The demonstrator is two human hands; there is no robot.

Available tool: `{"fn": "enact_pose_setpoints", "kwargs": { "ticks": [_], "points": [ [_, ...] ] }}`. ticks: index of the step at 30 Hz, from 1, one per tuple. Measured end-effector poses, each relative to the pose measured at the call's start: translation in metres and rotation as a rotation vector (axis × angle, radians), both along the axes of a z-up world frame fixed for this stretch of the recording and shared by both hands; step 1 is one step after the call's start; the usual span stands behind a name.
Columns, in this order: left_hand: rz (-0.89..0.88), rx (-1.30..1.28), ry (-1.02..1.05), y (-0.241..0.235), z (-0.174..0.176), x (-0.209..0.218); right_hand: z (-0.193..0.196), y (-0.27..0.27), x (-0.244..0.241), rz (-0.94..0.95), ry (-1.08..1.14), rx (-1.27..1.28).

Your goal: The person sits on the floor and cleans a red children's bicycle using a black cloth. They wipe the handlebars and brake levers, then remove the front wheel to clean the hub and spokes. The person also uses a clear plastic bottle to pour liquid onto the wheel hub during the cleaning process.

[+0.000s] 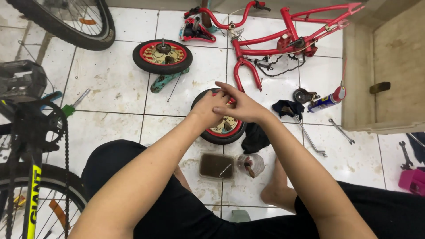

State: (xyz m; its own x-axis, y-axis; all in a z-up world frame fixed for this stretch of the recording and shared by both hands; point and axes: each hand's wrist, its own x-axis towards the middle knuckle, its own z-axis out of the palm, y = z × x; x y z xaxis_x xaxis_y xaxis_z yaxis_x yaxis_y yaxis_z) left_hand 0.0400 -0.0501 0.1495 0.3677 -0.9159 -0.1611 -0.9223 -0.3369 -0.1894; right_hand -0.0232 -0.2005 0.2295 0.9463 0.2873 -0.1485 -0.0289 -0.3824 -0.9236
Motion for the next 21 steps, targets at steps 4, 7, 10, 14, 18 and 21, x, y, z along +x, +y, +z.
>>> {"fn": "enact_pose_setpoints", "kwargs": {
  "ticks": [4,7,10,14,18,21],
  "points": [
    [0.070,0.029,0.113,-0.003,-0.021,0.006,-0.025,-0.008,0.006,-0.041,0.073,-0.004],
    [0.106,0.045,0.159,-0.004,-0.032,0.008,-0.036,-0.013,0.014,-0.037,0.120,0.018],
    [0.132,0.035,0.192,-0.004,-0.046,0.016,-0.043,-0.018,0.022,-0.054,0.166,0.013],
    [0.180,0.051,0.264,-0.003,-0.047,0.018,-0.063,-0.033,0.024,-0.125,0.244,-0.180],
    [0.233,0.049,0.306,0.000,-0.063,0.029,-0.141,-0.074,0.018,-0.120,0.373,-0.474],
    [0.292,0.096,0.319,0.009,-0.058,0.033,-0.182,-0.101,0.004,-0.036,0.523,-0.783]
  ]
}}
